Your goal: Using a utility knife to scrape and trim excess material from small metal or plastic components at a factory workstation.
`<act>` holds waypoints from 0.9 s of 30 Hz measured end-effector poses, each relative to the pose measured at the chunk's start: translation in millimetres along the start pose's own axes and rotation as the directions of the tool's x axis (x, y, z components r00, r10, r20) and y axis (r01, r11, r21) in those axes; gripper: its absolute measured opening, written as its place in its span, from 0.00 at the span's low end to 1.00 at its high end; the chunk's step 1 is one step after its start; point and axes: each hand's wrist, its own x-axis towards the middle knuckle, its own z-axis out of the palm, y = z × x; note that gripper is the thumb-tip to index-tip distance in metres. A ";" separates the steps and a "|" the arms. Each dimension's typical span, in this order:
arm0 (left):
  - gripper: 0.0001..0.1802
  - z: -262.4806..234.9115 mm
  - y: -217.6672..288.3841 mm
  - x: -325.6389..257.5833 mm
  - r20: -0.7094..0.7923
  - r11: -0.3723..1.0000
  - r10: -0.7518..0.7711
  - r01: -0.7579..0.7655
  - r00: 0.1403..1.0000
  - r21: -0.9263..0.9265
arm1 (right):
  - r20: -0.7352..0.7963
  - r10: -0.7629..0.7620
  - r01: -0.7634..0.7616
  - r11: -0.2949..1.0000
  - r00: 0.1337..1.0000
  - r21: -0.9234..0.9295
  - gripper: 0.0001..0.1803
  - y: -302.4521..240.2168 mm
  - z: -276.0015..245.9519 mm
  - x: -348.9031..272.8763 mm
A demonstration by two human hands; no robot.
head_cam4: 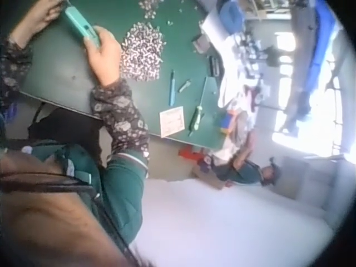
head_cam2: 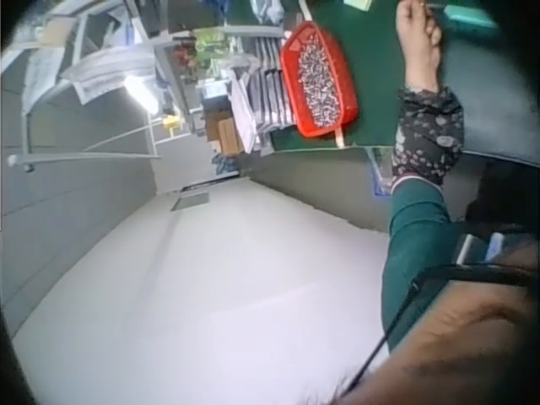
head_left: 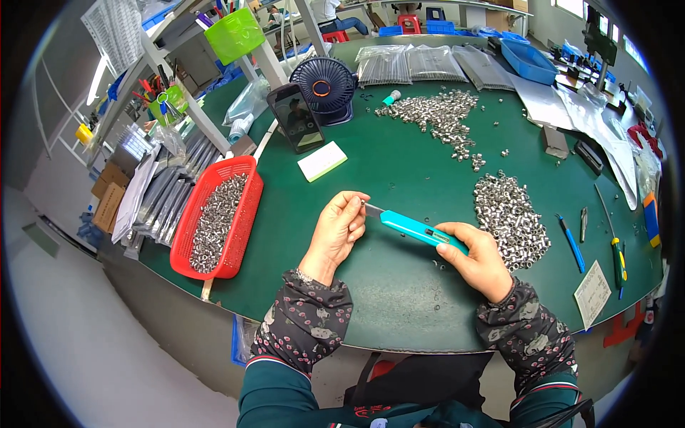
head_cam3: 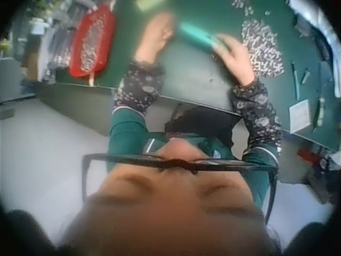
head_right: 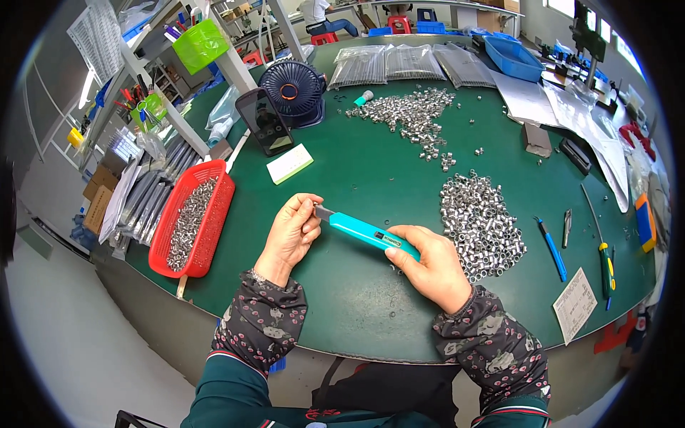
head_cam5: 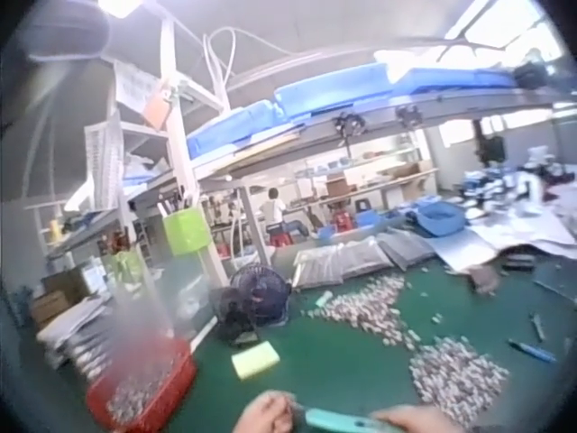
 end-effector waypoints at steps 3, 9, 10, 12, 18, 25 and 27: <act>0.07 -0.2 -0.7 -0.5 0.041 1.000 0.021 -0.022 0.999 0.016 | 0.033 0.030 -0.030 0.999 0.999 0.012 0.15 0.4 -0.4 0.3; 0.07 1.4 -0.1 -1.6 0.022 0.995 0.043 -0.045 0.999 0.086 | 0.017 -0.007 0.008 0.995 1.000 -0.098 0.14 1.6 -0.8 0.5; 0.08 1.0 0.1 -1.5 0.009 0.993 0.027 -0.028 1.000 0.118 | -0.022 -0.088 0.080 0.969 0.996 -0.235 0.14 0.2 -0.9 0.2; 0.09 -0.4 0.3 -1.7 -0.005 0.989 0.013 -0.012 1.000 0.149 | -0.057 -0.165 0.136 0.930 0.985 -0.342 0.14 -10.7 -0.5 -1.1; 0.12 0.8 -0.7 -2.6 -0.036 0.996 -0.044 0.046 0.998 0.073 | -0.220 -0.251 0.150 0.908 0.943 -0.392 0.15 -10.1 -2.6 0.1; 0.11 2.5 3.4 -2.7 -0.001 1.000 -0.023 0.023 1.000 0.004 | -0.141 -0.172 0.135 0.962 0.975 -0.239 0.13 -1.7 3.1 -0.4; 0.11 2.7 3.7 -2.1 0.015 0.998 -0.026 0.027 1.000 -0.049 | -0.126 -0.135 0.107 0.973 0.983 -0.206 0.13 0.0 2.4 0.0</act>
